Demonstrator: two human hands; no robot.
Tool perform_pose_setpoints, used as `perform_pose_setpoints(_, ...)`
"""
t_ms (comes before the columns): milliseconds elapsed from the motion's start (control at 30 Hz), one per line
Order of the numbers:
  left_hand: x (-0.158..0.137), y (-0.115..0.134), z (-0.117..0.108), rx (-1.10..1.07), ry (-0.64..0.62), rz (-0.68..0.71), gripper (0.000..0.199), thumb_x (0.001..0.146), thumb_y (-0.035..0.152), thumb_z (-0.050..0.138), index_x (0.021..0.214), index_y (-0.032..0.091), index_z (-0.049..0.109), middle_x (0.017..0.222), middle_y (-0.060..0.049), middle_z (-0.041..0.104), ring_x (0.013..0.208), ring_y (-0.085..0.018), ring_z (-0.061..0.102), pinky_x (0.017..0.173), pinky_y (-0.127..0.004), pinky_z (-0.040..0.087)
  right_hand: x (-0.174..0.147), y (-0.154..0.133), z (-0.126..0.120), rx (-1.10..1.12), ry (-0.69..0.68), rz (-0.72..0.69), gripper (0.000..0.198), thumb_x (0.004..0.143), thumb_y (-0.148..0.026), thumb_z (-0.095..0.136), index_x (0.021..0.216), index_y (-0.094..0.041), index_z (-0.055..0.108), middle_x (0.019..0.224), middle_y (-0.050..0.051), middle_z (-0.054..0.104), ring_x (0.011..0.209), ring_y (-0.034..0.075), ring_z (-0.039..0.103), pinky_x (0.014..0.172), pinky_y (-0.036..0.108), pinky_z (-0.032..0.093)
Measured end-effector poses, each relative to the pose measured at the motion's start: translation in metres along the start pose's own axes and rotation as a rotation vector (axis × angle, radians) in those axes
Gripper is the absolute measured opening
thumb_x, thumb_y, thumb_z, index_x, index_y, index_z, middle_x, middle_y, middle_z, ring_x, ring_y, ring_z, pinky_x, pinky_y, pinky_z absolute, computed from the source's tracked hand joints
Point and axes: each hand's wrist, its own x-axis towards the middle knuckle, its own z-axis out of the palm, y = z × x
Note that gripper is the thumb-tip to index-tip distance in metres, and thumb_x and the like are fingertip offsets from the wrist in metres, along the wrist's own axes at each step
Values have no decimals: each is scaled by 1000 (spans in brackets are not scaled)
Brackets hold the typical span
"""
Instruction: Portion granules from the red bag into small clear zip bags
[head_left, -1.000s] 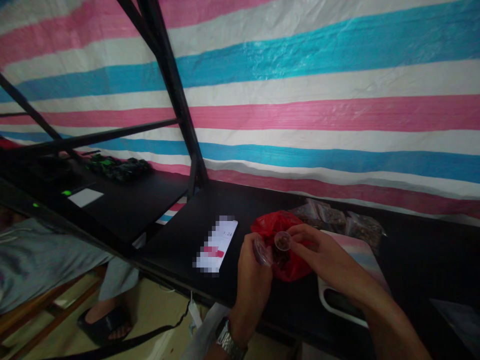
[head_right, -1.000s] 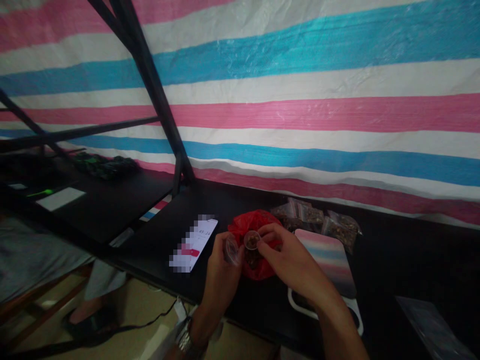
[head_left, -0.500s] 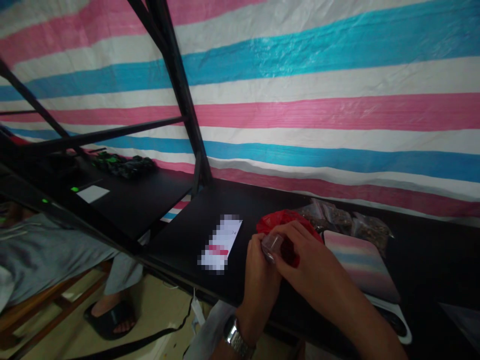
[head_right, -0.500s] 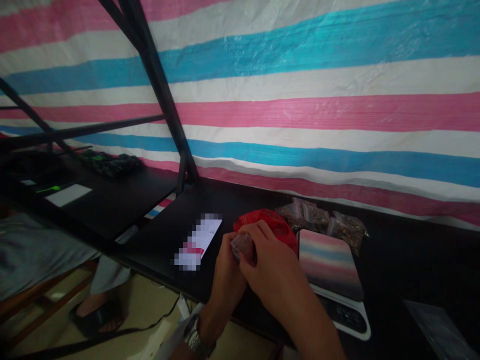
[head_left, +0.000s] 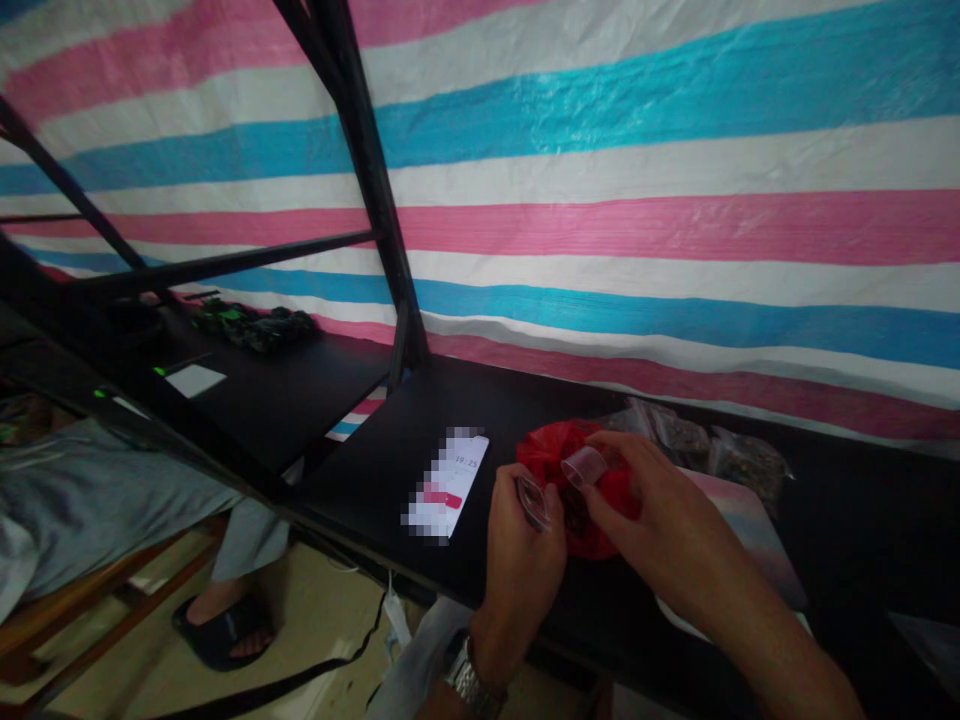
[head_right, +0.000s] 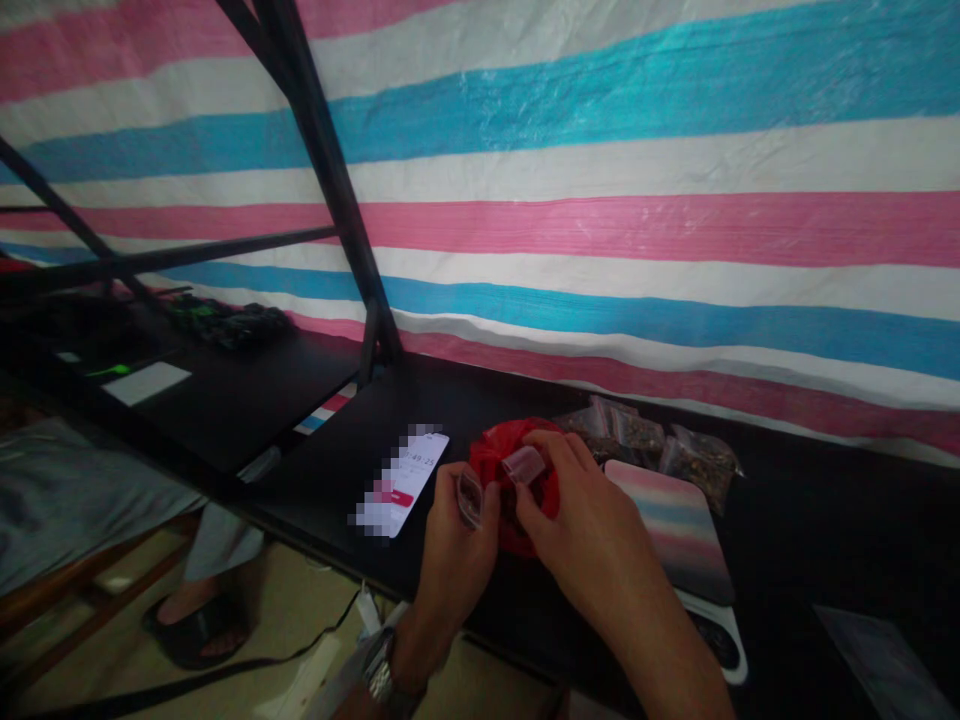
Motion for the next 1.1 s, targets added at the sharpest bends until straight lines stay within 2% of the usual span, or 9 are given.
perform_pose_setpoints(100,-6,6,-6,114,37,-64,11,94,24,58,96,26,48,82,2,59,72,-19,60,69,-30,44,5,13,3,-151,-123,111,35,92,-17,65,127,-24,67,136,9,68,110,30,73,91,42,53)
perform_pose_setpoints(300,-19,7,-2,231,-72,-178,21,93,32,66,99,26,47,90,-3,64,78,-23,64,71,-34,43,11,16,22,-275,-275,136,30,96,-15,63,124,-23,69,133,8,69,107,28,74,82,37,50)
perform_pose_setpoints(433,-16,3,4,180,-80,-202,22,89,16,65,99,25,48,96,-5,67,85,-24,66,74,-33,45,12,13,24,-299,-282,138,31,94,-14,64,122,-25,69,133,7,69,109,28,74,82,36,48)
perform_pose_setpoints(600,-11,4,5,50,-29,-176,28,83,1,59,92,25,47,76,4,59,65,-17,58,61,-27,40,12,17,21,-339,-288,189,35,90,-11,64,122,-24,68,136,8,67,108,28,74,81,35,47)
perform_pose_setpoints(733,-10,4,7,-69,31,-123,32,75,-1,59,87,25,46,71,7,51,61,-13,53,59,-24,41,10,24,25,-234,-286,193,32,89,-13,64,119,-22,68,131,9,70,109,28,73,84,35,47)
perform_pose_setpoints(867,-6,1,8,-220,145,-87,31,68,2,59,84,25,45,73,8,46,61,-11,50,61,-22,43,8,31,32,-69,-286,166,26,88,-15,64,112,-22,69,120,8,75,109,26,72,90,35,47)
perform_pose_setpoints(1100,-1,-1,3,-271,224,-36,29,69,13,66,84,25,45,76,7,48,67,-12,51,65,-22,45,8,31,33,116,-271,179,18,86,-18,64,102,-23,69,106,5,79,100,24,71,88,35,46)
